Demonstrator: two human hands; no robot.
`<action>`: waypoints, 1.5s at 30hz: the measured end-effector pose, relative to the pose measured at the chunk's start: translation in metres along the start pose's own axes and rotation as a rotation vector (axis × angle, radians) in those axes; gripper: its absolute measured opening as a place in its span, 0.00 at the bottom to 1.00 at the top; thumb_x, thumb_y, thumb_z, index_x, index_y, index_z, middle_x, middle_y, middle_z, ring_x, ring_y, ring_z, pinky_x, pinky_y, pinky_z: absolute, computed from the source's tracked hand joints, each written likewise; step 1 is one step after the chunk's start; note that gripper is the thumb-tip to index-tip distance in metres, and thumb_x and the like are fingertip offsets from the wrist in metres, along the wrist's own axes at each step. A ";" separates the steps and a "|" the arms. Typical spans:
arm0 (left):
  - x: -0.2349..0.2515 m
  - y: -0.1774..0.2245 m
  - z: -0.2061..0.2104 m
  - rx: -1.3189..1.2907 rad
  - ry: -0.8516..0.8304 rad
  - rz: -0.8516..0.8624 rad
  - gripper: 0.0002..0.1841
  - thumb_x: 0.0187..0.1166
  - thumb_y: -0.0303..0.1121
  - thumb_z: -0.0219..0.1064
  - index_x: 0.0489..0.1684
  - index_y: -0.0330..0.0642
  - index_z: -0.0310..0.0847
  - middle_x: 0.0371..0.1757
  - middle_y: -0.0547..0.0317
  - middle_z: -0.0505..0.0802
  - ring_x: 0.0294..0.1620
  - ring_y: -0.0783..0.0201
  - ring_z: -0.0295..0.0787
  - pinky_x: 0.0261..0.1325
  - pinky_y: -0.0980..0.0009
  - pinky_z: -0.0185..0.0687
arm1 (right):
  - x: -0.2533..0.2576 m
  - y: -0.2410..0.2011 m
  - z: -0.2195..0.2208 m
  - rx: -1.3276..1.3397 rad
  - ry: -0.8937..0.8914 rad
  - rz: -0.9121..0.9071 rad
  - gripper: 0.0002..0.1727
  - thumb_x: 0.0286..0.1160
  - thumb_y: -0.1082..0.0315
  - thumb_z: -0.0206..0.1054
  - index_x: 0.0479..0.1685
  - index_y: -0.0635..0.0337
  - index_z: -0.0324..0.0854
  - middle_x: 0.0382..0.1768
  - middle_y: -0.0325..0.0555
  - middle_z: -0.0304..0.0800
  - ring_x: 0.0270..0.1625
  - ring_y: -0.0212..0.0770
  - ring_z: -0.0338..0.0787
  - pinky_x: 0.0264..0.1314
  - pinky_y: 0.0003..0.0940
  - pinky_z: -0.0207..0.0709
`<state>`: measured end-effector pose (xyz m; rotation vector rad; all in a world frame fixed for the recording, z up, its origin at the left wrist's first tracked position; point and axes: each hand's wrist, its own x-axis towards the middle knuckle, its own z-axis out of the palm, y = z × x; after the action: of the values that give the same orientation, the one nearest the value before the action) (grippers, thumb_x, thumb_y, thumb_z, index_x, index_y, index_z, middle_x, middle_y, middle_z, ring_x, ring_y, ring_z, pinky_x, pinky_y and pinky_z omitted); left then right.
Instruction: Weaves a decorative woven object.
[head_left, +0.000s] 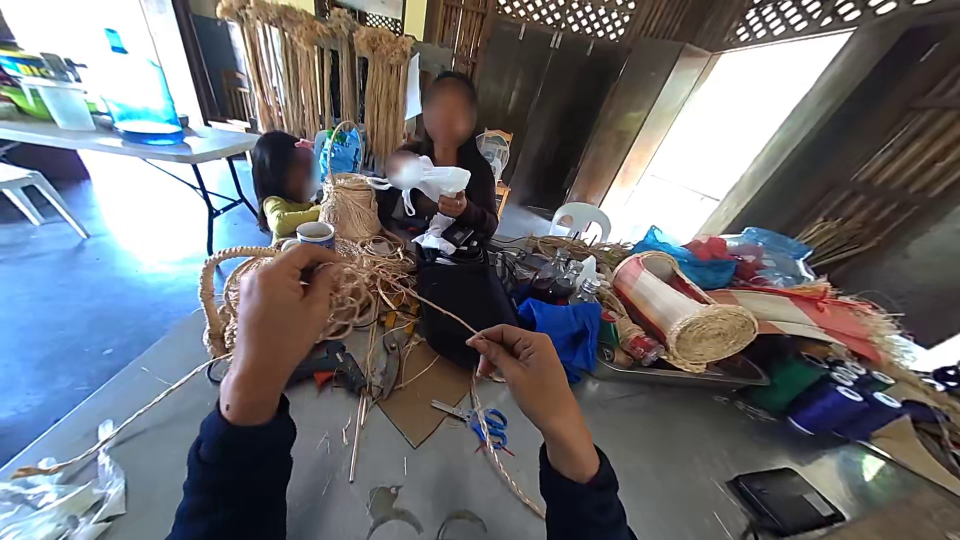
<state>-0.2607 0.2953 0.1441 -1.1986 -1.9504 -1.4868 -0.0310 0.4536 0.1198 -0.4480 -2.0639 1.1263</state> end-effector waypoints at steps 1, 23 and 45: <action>0.001 -0.006 -0.006 0.010 0.053 -0.005 0.08 0.84 0.28 0.65 0.48 0.33 0.86 0.38 0.44 0.92 0.35 0.55 0.89 0.41 0.51 0.85 | 0.000 0.001 0.001 -0.024 -0.009 -0.005 0.07 0.81 0.73 0.66 0.41 0.63 0.90 0.23 0.31 0.89 0.25 0.19 0.85 0.32 0.15 0.80; 0.003 -0.051 -0.065 -0.100 0.532 -0.189 0.11 0.84 0.31 0.65 0.52 0.29 0.82 0.39 0.57 0.87 0.34 0.82 0.80 0.42 0.84 0.78 | 0.011 0.026 -0.025 -0.618 0.226 0.098 0.08 0.78 0.69 0.70 0.40 0.65 0.94 0.37 0.53 0.94 0.40 0.46 0.93 0.50 0.45 0.83; -0.001 0.009 0.012 0.051 -0.046 -0.146 0.06 0.82 0.25 0.66 0.44 0.31 0.87 0.35 0.42 0.91 0.34 0.48 0.89 0.42 0.44 0.83 | 0.005 0.004 -0.007 0.661 0.065 0.240 0.09 0.74 0.87 0.62 0.34 0.67 0.84 0.30 0.49 0.95 0.26 0.36 0.94 0.31 0.27 0.91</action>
<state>-0.2507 0.3062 0.1443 -1.0992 -2.1336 -1.4823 -0.0290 0.4629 0.1213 -0.3931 -1.4837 1.8140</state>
